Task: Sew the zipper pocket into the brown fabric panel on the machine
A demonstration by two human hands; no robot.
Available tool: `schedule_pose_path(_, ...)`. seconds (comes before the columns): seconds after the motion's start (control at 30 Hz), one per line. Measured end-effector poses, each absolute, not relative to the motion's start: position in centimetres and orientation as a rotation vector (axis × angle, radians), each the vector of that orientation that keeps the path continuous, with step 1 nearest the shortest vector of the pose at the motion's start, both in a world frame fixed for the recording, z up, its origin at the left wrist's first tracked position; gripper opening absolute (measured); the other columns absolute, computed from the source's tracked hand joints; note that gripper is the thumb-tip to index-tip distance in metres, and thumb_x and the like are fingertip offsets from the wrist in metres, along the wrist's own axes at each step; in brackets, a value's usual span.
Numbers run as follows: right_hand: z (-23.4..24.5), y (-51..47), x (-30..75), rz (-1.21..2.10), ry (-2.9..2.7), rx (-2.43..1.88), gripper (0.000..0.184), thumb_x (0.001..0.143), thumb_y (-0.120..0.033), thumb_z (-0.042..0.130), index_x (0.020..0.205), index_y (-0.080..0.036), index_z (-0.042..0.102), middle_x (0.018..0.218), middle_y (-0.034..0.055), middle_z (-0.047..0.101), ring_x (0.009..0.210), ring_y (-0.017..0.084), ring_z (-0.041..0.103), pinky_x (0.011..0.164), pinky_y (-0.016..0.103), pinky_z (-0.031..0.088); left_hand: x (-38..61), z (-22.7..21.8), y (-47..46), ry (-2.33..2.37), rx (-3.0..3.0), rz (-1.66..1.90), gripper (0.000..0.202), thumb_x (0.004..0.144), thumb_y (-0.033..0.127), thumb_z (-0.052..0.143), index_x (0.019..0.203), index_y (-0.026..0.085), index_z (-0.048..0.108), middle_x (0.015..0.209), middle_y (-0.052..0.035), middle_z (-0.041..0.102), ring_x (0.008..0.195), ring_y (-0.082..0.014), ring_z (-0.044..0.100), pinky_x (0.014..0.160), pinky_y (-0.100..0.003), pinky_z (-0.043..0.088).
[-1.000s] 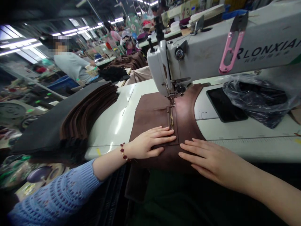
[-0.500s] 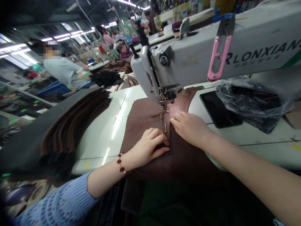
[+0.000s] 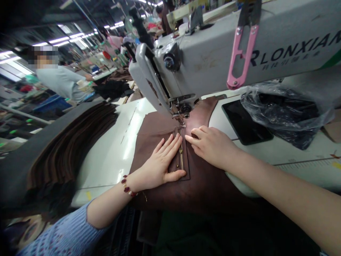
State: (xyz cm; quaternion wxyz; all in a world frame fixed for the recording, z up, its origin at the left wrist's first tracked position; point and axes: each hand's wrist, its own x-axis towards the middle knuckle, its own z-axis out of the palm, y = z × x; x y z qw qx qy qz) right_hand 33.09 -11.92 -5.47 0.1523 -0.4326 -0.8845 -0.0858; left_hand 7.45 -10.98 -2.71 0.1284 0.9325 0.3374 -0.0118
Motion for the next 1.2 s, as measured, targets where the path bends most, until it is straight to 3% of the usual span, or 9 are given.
schedule_pose_path(0.3, -4.9, -11.4, 34.1, -0.242, -2.643, -1.121, 0.046, 0.104, -0.042, 0.049, 0.143, -0.021, 0.06, 0.124, 0.014, 0.066, 0.105, 0.029, 0.06, 0.086, 0.042, 0.048, 7.4, -2.1, -10.5, 0.971, 2.622, -0.058, 0.105, 0.09, 0.075, 0.06, 0.168, 0.024, 0.009, 0.175, -0.0093, 0.014, 0.163, -0.0323, 0.006, 0.133, -0.056, 0.009)
schedule_pose_path(0.5, -4.4, -11.8, 36.1, 0.018, -2.629, -0.978, 0.037, 0.104, -0.037, 0.052, 0.137, -0.031, 0.067, 0.135, 0.0107, 0.065, 0.115, 0.026, 0.064, 0.097, 0.044, 0.05, 7.8, -1.4, -10.3, 0.987, 2.555, -0.029, 0.107, 0.084, 0.073, 0.069, 0.166, 0.027, 0.018, 0.173, -0.0098, 0.02, 0.162, -0.0366, 0.01, 0.131, -0.061, 0.013)
schedule_pose_path(0.6, -4.3, -11.4, 35.9, 0.131, -2.533, -1.093, 0.034, 0.105, -0.033, 0.047, 0.127, -0.027, 0.072, 0.127, 0.0079, 0.071, 0.109, 0.024, 0.068, 0.095, 0.041, 0.053, 7.9, -1.4, -10.4, 1.001, 2.548, -0.009, 0.108, 0.081, 0.073, 0.072, 0.166, 0.027, 0.022, 0.173, -0.009, 0.022, 0.162, -0.0361, 0.012, 0.131, -0.06, 0.012)
schedule_pose_path(0.7, -4.8, -10.7, 35.0, 0.072, -2.488, -1.209, 0.041, 0.106, -0.036, 0.046, 0.141, -0.023, 0.063, 0.137, 0.0115, 0.067, 0.121, 0.027, 0.064, 0.101, 0.045, 0.052, 7.8, -1.7, -10.5, 1.0, 2.553, 0.041, 0.107, 0.081, 0.073, 0.072, 0.165, 0.025, 0.024, 0.173, -0.0077, 0.021, 0.162, -0.035, 0.013, 0.132, -0.059, 0.012)
schedule_pose_path(0.8, -5.6, -10.3, 34.5, -0.051, -2.524, -1.222, 0.047, 0.105, -0.039, 0.048, 0.15, -0.028, 0.055, 0.147, 0.012, 0.061, 0.132, 0.031, 0.058, 0.107, 0.051, 0.049, 7.6, -2.1, -10.6, 0.988, 2.543, 0.101, 0.107, 0.081, 0.074, 0.072, 0.165, 0.026, 0.025, 0.173, -0.007, 0.022, 0.162, -0.0347, 0.013, 0.132, -0.06, 0.011)
schedule_pose_path(1.1, -6.3, -10.1, 35.0, -0.12, -2.548, -1.22, 0.05, 0.104, -0.042, 0.048, 0.154, -0.034, 0.049, 0.147, 0.0085, 0.061, 0.127, 0.031, 0.06, 0.103, 0.053, 0.052, 7.4, -2.8, -10.5, 0.965, 2.513, 0.158, 0.113, 0.078, 0.078, 0.071, 0.166, 0.025, 0.023, 0.173, -0.0059, 0.022, 0.162, -0.0352, 0.013, 0.132, -0.06, 0.009)
schedule_pose_path(1.2, -6.5, -9.8, 34.9, -0.097, -2.513, -1.235, 0.049, 0.104, -0.042, 0.05, 0.151, -0.028, 0.051, 0.149, 0.0095, 0.06, 0.129, 0.031, 0.06, 0.104, 0.052, 0.052, 7.4, -2.7, -10.2, 0.971, 2.513, 0.143, 0.112, 0.079, 0.078, 0.07, 0.165, 0.023, 0.025, 0.173, -0.006, 0.023, 0.162, -0.0345, 0.012, 0.133, -0.059, 0.009)
